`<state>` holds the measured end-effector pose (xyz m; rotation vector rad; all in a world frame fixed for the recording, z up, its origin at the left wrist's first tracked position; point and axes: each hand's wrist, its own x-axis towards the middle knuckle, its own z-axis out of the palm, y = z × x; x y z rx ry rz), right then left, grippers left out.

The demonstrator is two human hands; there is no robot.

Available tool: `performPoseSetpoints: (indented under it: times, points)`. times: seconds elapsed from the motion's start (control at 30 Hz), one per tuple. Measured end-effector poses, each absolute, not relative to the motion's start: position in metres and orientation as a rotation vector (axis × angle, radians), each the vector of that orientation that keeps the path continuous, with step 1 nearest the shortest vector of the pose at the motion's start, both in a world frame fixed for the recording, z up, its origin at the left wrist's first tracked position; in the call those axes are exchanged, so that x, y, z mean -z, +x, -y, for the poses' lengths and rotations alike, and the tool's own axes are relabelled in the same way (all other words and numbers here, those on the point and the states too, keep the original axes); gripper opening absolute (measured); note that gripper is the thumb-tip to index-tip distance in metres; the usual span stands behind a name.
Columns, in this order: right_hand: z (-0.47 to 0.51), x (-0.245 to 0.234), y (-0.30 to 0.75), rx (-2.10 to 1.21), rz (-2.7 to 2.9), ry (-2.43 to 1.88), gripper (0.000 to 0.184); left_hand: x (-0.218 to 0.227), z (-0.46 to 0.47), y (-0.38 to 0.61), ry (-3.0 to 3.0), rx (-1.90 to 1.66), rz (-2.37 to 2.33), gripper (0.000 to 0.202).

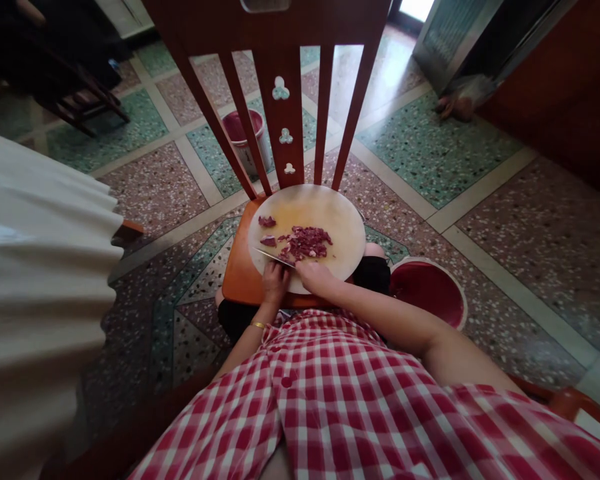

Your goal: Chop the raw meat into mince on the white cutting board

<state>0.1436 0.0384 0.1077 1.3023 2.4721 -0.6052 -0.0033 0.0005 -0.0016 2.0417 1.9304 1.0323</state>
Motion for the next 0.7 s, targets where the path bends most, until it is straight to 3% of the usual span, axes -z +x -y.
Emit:
performPoseSetpoints:
  times: [0.23, 0.7]
  points:
    - [-0.026, -0.121, 0.178, 0.627, -2.291, 1.422, 0.027, -0.002, -0.001, -0.002, 2.045, -1.125, -1.924, 0.013]
    - [-0.055, -0.107, 0.099, 0.657, -2.473, 1.303, 0.024, 0.003, 0.000, -0.010, 2.083, -0.979, -1.916, 0.013]
